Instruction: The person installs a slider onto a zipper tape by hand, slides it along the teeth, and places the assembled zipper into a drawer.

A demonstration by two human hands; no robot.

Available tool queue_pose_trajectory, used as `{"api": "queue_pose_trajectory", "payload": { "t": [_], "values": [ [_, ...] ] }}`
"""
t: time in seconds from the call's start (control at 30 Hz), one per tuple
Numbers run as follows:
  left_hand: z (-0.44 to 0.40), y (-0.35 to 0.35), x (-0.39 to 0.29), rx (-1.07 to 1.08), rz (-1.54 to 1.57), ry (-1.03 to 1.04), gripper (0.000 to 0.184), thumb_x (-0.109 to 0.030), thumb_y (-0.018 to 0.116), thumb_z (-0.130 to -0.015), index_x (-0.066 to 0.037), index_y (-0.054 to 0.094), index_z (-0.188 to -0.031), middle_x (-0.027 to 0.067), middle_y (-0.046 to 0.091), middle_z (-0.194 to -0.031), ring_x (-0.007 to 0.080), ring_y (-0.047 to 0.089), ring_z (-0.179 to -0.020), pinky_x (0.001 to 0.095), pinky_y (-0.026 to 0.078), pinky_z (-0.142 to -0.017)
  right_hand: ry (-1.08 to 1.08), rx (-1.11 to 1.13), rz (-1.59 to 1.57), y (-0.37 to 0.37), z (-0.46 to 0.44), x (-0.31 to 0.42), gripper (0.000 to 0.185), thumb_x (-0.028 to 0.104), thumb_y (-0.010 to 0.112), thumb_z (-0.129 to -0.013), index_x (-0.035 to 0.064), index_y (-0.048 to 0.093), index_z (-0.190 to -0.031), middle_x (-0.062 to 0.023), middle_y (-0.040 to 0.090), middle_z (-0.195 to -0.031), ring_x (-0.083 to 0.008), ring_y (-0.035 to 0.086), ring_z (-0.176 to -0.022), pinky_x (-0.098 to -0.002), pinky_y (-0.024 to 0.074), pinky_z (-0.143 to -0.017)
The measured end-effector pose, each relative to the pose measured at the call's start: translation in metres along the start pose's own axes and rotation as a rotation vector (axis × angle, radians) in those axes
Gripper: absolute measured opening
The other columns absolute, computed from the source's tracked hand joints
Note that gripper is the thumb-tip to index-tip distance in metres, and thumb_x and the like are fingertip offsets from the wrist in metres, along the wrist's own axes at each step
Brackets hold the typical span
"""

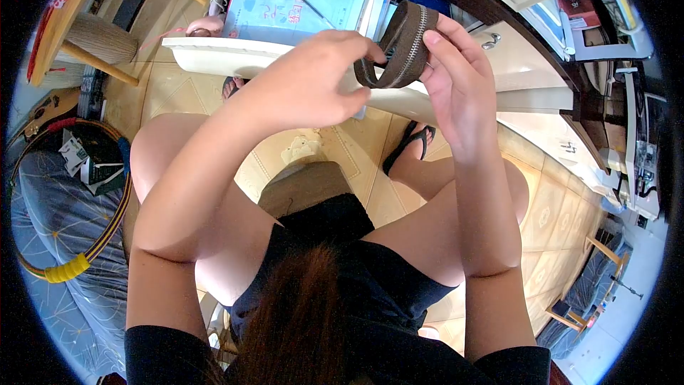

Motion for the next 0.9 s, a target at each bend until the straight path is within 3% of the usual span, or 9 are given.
{"api": "queue_pose_trajectory", "payload": {
  "t": [0.1, 0.2, 0.37, 0.5, 0.6, 0.63, 0.77, 0.9],
  "values": [
    [-0.002, 0.006, -0.006, 0.147, 0.114, -0.061, 0.022, -0.016, 0.066, -0.078, 0.003, 0.059, -0.088, 0.0196, 0.06, -0.085, 0.032, 0.061, -0.079, 0.0372, 0.048, -0.07, 0.009, 0.003, -0.017, 0.0, -0.001, -0.002, 0.027, 0.007, 0.049, -0.092, -0.0037, 0.05, -0.116, -0.0115, 0.06, -0.107, -0.0173, 0.059, -0.097, -0.0325, 0.0475, -0.086],
    [0.0, 0.008, 0.004, 0.168, 0.204, -0.259, 0.022, -0.015, 0.066, -0.079, 0.005, 0.058, -0.083, 0.0176, 0.06, -0.077, 0.0275, 0.06, -0.072, 0.0338, 0.047, -0.069, 0.015, 0.008, -0.016, 0.001, -0.001, -0.002, 0.028, 0.007, 0.049, -0.092, -0.0037, 0.049, -0.118, -0.0117, 0.06, -0.107, -0.0177, 0.059, -0.097, -0.0322, 0.0473, -0.086],
    [-0.002, 0.002, 0.011, 0.086, 0.318, -0.367, 0.02, -0.016, 0.063, -0.085, 0.004, 0.06, -0.08, 0.0068, 0.059, -0.069, 0.0124, 0.055, -0.066, 0.0269, 0.046, -0.065, 0.074, -0.061, 0.139, -0.001, -0.001, -0.006, 0.027, 0.012, 0.049, -0.093, -0.0034, 0.052, -0.116, -0.0114, 0.061, -0.105, -0.0176, 0.06, -0.095, -0.031, 0.0465, -0.086],
    [-0.001, -0.007, 0.023, 0.036, 0.31, -0.473, 0.021, -0.018, 0.06, -0.089, 0.001, 0.062, -0.08, 0.0007, 0.059, -0.071, 0.0063, 0.054, -0.067, 0.0228, 0.046, -0.062, 0.168, -0.045, 0.286, 0.001, 0.0, -0.015, 0.036, 0.033, 0.055, -0.091, -0.001, 0.064, -0.101, -0.0045, 0.064, -0.087, -0.0112, 0.056, -0.08, -0.0244, 0.0443, -0.075],
    [-0.003, -0.011, 0.023, -0.093, 0.545, -0.493, 0.025, -0.02, 0.057, -0.092, 0.001, 0.062, -0.08, 0.0011, 0.06, -0.071, 0.0061, 0.056, -0.066, 0.0213, 0.048, -0.062, 0.23, 0.076, 0.372, 0.005, 0.001, -0.023, 0.039, 0.036, 0.056, -0.09, -0.0018, 0.064, -0.099, -0.0047, 0.063, -0.087, -0.0106, 0.054, -0.076, -0.0233, 0.0423, -0.073],
    [-0.004, -0.014, 0.021, -0.109, 0.574, -0.505, 0.026, -0.021, 0.054, -0.093, 0.001, 0.061, -0.084, 0.0017, 0.061, -0.073, 0.0068, 0.058, -0.065, 0.0203, 0.05, -0.062, 0.258, 0.075, 0.538, 0.009, 0.004, -0.015, 0.026, 0.025, 0.053, -0.093, 0.0004, 0.063, -0.094, -0.0002, 0.06, -0.083, -0.0063, 0.051, -0.074, -0.0214, 0.0402, -0.07],
    [-0.003, -0.015, 0.024, -0.169, 0.733, -0.51, 0.026, -0.023, 0.052, -0.094, 0.002, 0.061, -0.094, 0.0038, 0.062, -0.082, 0.0092, 0.059, -0.069, 0.0221, 0.051, -0.064, 0.157, 0.176, 0.591, 0.018, 0.005, -0.012, 0.018, 0.018, 0.06, -0.089, 0.0013, 0.064, -0.084, 0.0057, 0.053, -0.071, -0.0022, 0.044, -0.068, -0.0183, 0.0348, -0.061],
    [-0.002, -0.013, 0.024, -0.186, 0.775, -0.517, 0.029, -0.026, 0.052, -0.094, 0.001, 0.06, -0.101, 0.0047, 0.062, -0.088, 0.0107, 0.059, -0.077, 0.0239, 0.051, -0.068, 0.054, 0.143, 0.652, 0.011, 0.002, -0.009, 0.025, 0.021, 0.062, -0.088, -0.0031, 0.066, -0.091, 0.0017, 0.058, -0.07, -0.0043, 0.048, -0.065, -0.0198, 0.0381, -0.058]
  ]
}}
Point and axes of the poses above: each hand's wrist, its own z-axis away from the middle knuckle, its own y-axis out of the palm, x = y × z, the point moved 6 cm from there along -z, towards the middle knuckle
